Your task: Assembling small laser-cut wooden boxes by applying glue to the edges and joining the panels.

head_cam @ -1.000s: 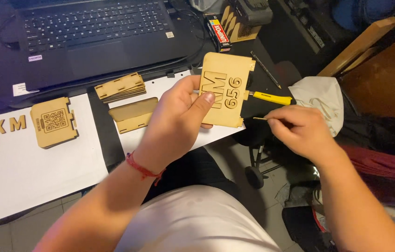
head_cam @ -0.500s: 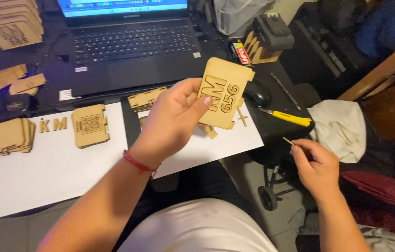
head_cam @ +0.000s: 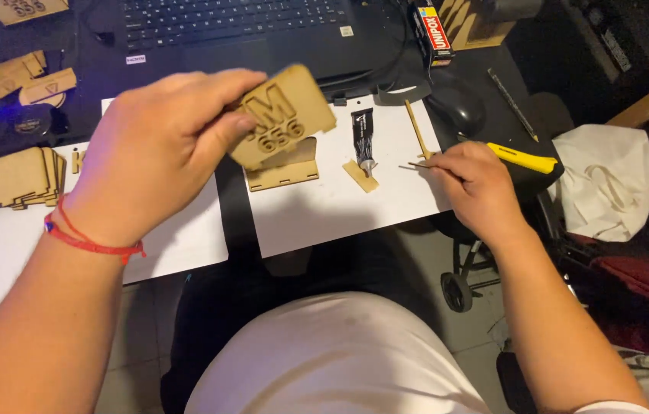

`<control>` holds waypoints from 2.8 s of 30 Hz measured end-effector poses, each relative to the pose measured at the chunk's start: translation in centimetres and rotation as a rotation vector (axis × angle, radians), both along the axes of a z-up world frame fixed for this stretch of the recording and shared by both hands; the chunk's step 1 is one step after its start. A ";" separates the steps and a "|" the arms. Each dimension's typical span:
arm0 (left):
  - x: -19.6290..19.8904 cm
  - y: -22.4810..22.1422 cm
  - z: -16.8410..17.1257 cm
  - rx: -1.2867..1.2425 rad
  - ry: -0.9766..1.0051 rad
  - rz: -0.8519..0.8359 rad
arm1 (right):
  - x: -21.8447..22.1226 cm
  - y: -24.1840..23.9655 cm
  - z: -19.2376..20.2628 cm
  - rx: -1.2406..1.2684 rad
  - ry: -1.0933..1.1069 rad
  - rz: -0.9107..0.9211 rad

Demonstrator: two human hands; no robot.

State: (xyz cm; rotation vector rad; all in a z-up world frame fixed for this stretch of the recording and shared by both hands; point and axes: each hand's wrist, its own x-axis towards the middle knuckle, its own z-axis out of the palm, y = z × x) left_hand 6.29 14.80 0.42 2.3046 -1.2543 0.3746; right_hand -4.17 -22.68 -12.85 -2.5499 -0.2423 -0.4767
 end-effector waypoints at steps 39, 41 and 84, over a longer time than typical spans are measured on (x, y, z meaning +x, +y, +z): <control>1.7 1.8 -9.3 0.074 0.171 0.064 | 7.3 11.7 5.3 -0.306 -0.048 0.348; 1.8 1.8 -9.8 0.091 0.154 0.089 | 7.4 12.1 5.0 -0.294 -0.066 0.361; 0.0 1.2 -12.4 0.176 -0.172 0.287 | 7.9 12.8 3.6 -0.307 -0.050 0.355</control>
